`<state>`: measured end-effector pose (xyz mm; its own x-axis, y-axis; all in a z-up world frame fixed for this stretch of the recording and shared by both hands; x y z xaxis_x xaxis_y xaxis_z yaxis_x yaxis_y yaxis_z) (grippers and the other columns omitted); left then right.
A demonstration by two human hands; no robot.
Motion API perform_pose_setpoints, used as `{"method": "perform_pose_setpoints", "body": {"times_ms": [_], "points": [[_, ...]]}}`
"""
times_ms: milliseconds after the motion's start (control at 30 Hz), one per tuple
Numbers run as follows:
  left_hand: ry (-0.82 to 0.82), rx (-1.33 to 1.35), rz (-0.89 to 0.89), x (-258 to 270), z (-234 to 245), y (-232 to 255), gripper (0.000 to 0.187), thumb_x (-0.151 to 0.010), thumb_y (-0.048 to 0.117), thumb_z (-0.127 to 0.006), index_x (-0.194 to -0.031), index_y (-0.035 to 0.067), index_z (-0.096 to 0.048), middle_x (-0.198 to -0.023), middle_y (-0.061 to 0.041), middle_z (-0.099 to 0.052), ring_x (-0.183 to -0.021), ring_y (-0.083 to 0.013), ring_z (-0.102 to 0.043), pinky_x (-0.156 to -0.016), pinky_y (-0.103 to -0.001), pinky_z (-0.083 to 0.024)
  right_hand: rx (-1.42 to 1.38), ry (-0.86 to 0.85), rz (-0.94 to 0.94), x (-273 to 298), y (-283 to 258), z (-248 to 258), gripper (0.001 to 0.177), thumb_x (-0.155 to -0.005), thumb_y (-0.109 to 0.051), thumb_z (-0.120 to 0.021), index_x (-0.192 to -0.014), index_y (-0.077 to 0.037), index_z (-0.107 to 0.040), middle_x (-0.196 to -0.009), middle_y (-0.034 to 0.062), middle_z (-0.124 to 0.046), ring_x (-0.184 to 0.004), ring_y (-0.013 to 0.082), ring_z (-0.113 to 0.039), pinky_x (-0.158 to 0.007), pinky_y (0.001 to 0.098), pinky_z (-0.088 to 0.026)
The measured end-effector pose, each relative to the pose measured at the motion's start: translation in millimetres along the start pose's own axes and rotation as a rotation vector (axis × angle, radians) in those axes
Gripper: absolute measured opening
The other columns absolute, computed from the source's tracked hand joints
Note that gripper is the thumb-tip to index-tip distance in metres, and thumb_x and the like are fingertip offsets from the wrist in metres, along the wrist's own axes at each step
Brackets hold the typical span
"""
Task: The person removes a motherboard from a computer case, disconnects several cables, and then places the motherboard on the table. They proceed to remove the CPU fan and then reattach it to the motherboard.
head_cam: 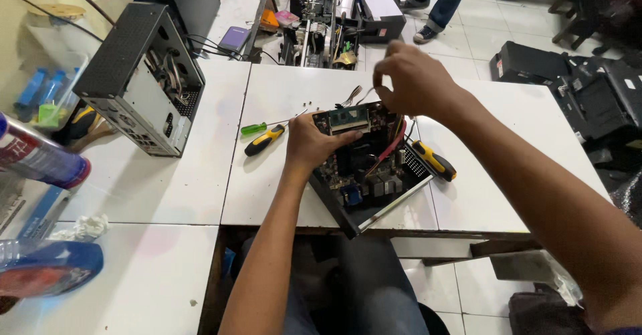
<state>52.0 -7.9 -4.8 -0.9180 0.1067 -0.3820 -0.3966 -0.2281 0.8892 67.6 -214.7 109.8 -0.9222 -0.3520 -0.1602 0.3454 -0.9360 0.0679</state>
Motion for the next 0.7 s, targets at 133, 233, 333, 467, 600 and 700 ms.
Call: {"method": "perform_pose_setpoints", "body": {"times_ms": [133,233,333,467,600,700], "points": [[-0.017,0.019,0.006,1,0,5,0.054,-0.059,0.041,-0.106,-0.054,0.015,-0.059,-0.045,-0.003,-0.059,-0.048,-0.0123,-0.057,-0.054,-0.026,-0.044,0.08,0.156,0.119,-29,-23,-2,0.013,-0.098,-0.026,-0.078,-0.107,-0.024,-0.087,-0.093,0.0076,-0.069,-0.09,0.0257,-0.067,-0.078,0.0363,-0.057],[-0.013,0.008,0.027,1,3,15,0.054,-0.056,0.038,-0.107,-0.051,0.016,-0.057,-0.045,-0.002,-0.059,-0.05,-0.0101,-0.056,-0.054,-0.026,-0.045,-0.097,0.085,0.142,-47,-14,-28,0.012,-0.097,-0.018,-0.077,-0.103,-0.015,-0.087,-0.079,0.0125,-0.074,-0.078,0.0335,-0.074,-0.07,0.0461,-0.061],[-0.024,0.012,0.058,1,1,6,0.049,-0.06,0.045,-0.103,-0.053,0.018,-0.062,-0.045,-0.001,-0.059,-0.05,-0.011,-0.058,-0.057,-0.027,-0.047,-0.37,-0.161,0.049,-27,-20,-13,0.049,-0.098,0.002,-0.064,-0.148,0.0,-0.065,-0.118,0.0294,-0.077,-0.112,0.0479,-0.074,-0.099,0.0593,-0.06],[0.0,-0.008,0.048,-1,0,10,0.052,-0.066,0.048,-0.101,-0.052,0.021,-0.059,-0.044,0.002,-0.058,-0.048,-0.011,-0.059,-0.055,-0.026,-0.046,-0.486,-0.043,-0.015,14,-9,12,0.064,-0.1,0.007,-0.062,-0.162,0.005,-0.046,-0.121,0.0345,-0.074,-0.112,0.0516,-0.072,-0.094,0.0617,-0.061],[0.029,-0.043,0.018,-1,0,6,0.056,-0.07,0.052,-0.098,-0.054,0.016,-0.058,-0.044,-0.005,-0.057,-0.046,-0.0211,-0.061,-0.055,-0.031,-0.047,-0.56,0.121,-0.005,63,0,32,0.055,-0.099,0.008,-0.068,-0.153,0.008,-0.057,-0.118,0.0344,-0.071,-0.11,0.052,-0.071,-0.089,0.0603,-0.062],[0.043,-0.034,0.057,-1,1,7,0.053,-0.07,0.047,-0.097,-0.056,0.012,-0.061,-0.047,-0.007,-0.058,-0.049,-0.027,-0.061,-0.058,-0.034,-0.048,-0.637,0.143,-0.163,89,39,-9,0.055,-0.104,-0.006,-0.074,-0.155,0.003,-0.056,-0.125,0.0303,-0.068,-0.113,0.0468,-0.07,-0.091,0.0549,-0.062]]}}
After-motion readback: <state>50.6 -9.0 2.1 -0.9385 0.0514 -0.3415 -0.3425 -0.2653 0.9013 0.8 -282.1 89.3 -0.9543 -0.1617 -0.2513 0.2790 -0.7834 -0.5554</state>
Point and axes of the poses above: each hand's wrist, its own x-axis away from the middle knuckle, its own z-axis out of the back of the hand, y = z × x, the point moved 5 cm from there along -x, towards the middle knuckle
